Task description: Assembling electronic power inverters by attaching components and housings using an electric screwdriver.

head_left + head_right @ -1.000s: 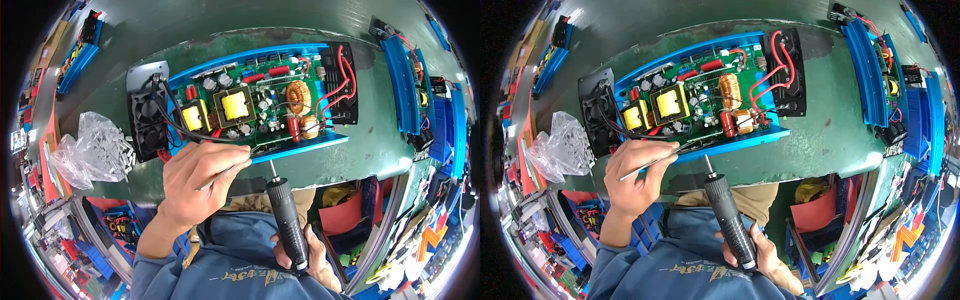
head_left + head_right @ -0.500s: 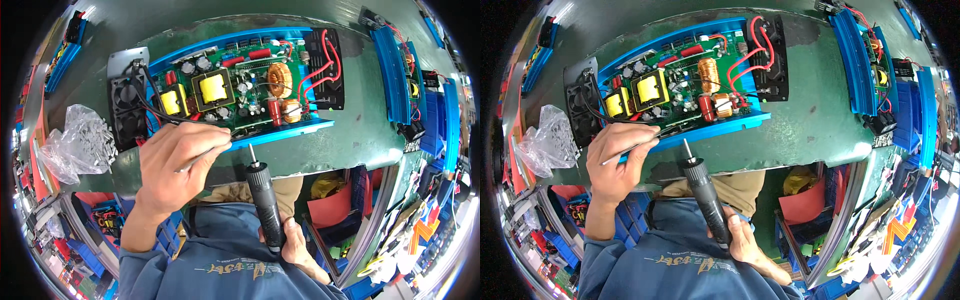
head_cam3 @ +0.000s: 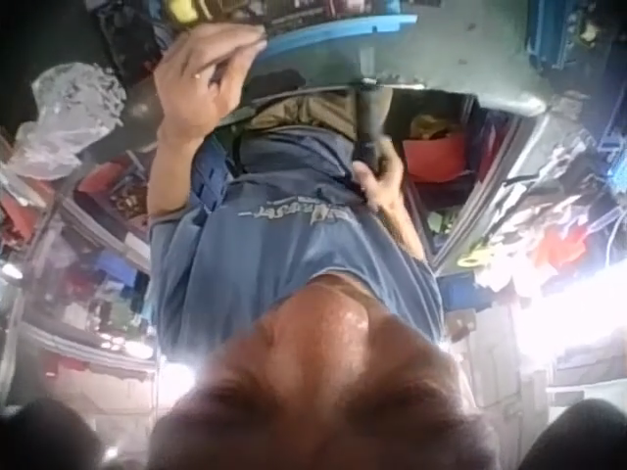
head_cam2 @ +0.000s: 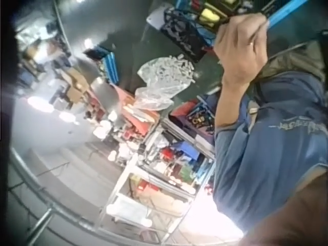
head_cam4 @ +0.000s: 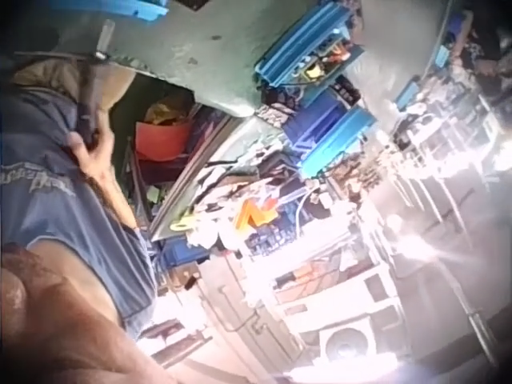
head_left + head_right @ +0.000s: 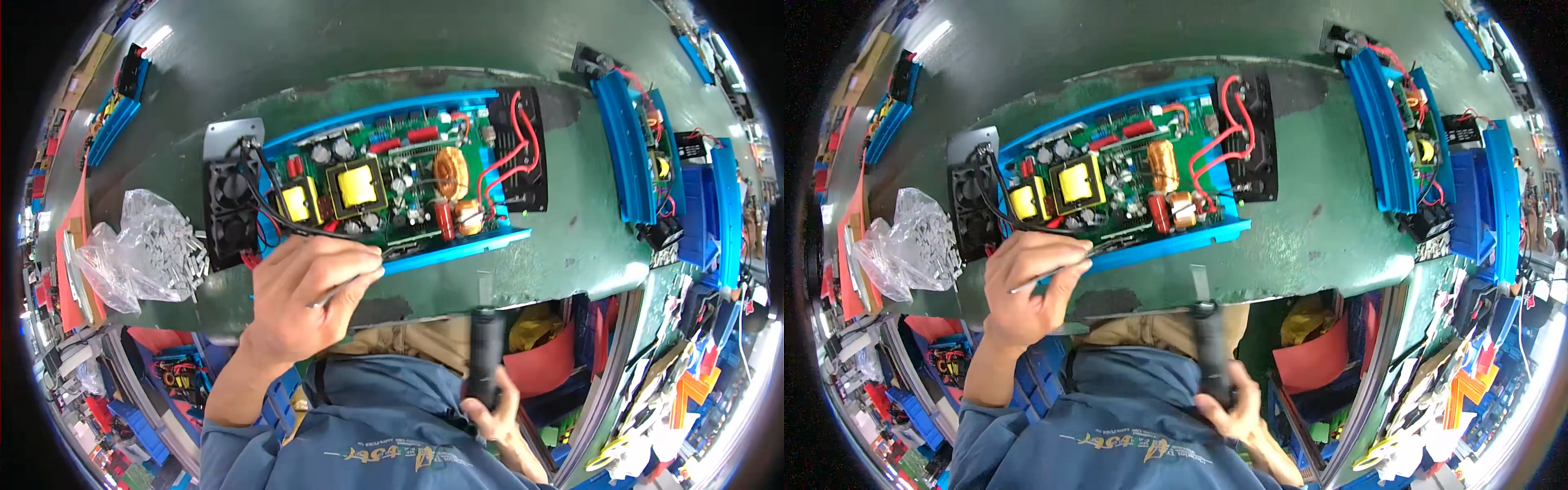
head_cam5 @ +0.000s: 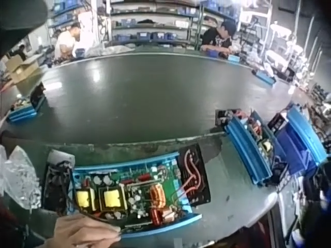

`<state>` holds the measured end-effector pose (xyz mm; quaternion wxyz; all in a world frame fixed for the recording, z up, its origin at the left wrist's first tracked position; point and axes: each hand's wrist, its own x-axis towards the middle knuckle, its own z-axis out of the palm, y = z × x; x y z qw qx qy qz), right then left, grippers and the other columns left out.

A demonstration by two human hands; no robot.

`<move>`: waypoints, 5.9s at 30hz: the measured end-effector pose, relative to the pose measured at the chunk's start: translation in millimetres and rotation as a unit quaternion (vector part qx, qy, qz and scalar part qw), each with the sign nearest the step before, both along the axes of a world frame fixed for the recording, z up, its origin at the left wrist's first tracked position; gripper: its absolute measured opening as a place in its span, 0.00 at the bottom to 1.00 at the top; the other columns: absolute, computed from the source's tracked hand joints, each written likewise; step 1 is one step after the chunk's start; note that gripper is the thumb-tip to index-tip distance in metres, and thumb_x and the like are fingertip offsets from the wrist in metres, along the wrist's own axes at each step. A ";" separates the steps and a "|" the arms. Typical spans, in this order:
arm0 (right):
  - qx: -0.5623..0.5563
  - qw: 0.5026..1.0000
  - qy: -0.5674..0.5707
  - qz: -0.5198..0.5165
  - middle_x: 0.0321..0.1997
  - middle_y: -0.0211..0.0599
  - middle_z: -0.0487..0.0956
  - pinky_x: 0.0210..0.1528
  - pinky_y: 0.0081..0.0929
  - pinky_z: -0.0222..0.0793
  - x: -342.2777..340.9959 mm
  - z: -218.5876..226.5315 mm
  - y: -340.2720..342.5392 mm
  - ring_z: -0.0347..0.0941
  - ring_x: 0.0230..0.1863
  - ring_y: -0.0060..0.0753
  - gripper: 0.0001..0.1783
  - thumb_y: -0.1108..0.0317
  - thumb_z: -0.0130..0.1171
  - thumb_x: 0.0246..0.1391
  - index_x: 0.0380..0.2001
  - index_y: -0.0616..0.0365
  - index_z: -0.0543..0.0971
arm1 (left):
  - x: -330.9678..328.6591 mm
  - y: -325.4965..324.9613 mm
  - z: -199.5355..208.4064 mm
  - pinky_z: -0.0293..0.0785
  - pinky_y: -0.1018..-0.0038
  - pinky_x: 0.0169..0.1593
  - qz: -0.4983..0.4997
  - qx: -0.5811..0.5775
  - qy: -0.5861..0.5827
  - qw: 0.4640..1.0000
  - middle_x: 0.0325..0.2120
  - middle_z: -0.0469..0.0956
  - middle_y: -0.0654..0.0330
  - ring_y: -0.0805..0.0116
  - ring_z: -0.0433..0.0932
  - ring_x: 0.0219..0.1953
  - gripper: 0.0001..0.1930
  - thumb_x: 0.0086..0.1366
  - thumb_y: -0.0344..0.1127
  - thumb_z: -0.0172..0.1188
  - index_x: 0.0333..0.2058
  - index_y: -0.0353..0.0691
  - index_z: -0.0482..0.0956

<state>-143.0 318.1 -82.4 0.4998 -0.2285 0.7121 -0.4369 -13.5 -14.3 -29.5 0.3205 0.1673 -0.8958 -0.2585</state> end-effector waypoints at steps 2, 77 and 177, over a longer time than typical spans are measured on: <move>-0.041 0.990 -0.019 -0.134 0.34 0.31 0.78 0.36 0.27 0.71 -19.5 16.5 -9.5 0.73 0.33 0.24 0.28 0.57 0.73 0.49 0.48 0.61 0.74 | 0.8 3.6 0.6 0.78 0.71 0.35 -0.007 0.014 0.011 1.000 0.34 0.86 0.59 0.62 0.84 0.31 0.10 0.59 0.23 0.69 0.39 0.40 0.80; -0.267 0.756 0.472 0.366 0.38 0.34 0.75 0.29 0.30 0.77 -104.1 94.5 -235.9 0.78 0.30 0.34 0.09 0.74 0.71 0.50 0.34 0.55 0.83 | 93.7 19.9 -22.1 0.79 0.78 0.42 0.188 0.264 -0.022 0.946 0.36 0.86 0.56 0.75 0.84 0.38 0.11 0.59 0.24 0.72 0.41 0.31 0.84; -0.298 0.753 0.586 0.013 0.41 0.37 0.78 0.35 0.20 0.70 -133.9 90.3 -243.7 0.74 0.31 0.24 0.13 0.80 0.67 0.56 0.45 0.62 0.80 | 103.3 12.6 -28.3 0.76 0.73 0.34 0.181 0.195 -0.046 0.963 0.29 0.84 0.52 0.61 0.82 0.28 0.17 0.48 0.20 0.77 0.38 0.34 0.83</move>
